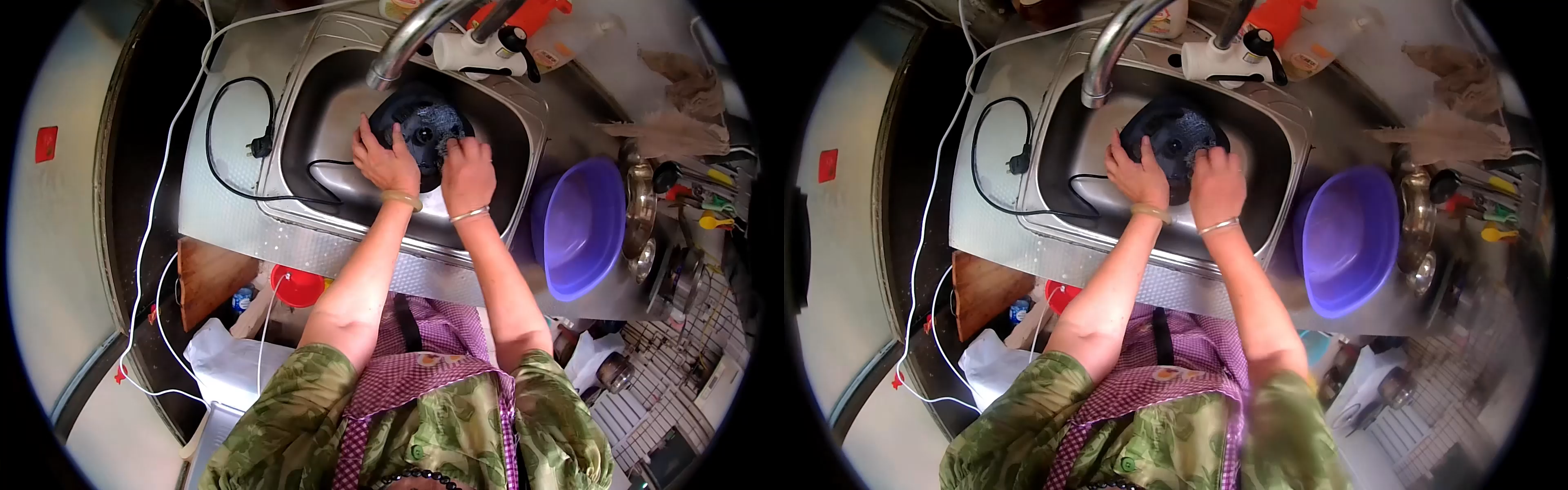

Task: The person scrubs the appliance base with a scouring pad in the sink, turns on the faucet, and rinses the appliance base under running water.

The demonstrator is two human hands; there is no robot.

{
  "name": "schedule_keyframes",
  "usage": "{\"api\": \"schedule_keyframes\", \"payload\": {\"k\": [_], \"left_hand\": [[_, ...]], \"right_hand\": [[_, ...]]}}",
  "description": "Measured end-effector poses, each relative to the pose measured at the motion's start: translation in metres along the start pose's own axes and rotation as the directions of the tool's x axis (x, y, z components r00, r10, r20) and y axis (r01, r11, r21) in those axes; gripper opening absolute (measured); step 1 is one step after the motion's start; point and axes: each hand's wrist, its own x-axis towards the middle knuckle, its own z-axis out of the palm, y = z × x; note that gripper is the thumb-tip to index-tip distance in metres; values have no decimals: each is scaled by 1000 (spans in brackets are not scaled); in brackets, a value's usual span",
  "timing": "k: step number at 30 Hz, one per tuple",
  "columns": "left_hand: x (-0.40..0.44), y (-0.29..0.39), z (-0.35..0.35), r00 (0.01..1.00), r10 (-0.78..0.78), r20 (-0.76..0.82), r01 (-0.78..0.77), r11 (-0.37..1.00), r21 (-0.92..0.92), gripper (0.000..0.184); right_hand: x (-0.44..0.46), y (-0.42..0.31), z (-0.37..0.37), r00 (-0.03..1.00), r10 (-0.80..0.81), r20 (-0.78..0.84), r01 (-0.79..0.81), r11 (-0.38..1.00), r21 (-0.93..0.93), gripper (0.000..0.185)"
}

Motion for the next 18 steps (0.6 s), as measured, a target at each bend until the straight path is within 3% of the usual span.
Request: {"api": "schedule_keyframes", "payload": {"k": [9, 13, 14, 17, 18], "left_hand": [[-6, 1, 7, 999, 13, -33, -12, 1000, 15, 57], [-2, 2, 6, 1000, 6, -29, -6, 1000, -8, 56], [-4, 1, 6, 999, 21, -32, -21, 1000, -8, 56], [-9, 2, 7, 999, 9, -50, -9, 1000, -9, 57], [-8, 1, 9, 998, -17, -61, 16, 1000, -18, 57]], "right_hand": [[-15, 13, 9, 986, 129, -109, -93, 952, 290, 25], [-34, 16, 8, 986, 163, -19, -145, 918, 370, 26], [-30, 22, 13, 975, 199, -95, -149, 912, 381, 23], [-8, 38, 30, 889, 442, -116, -345, 816, 464, 20], [-7, 39, 33, 886, 447, -124, -343, 811, 473, 19]]}}
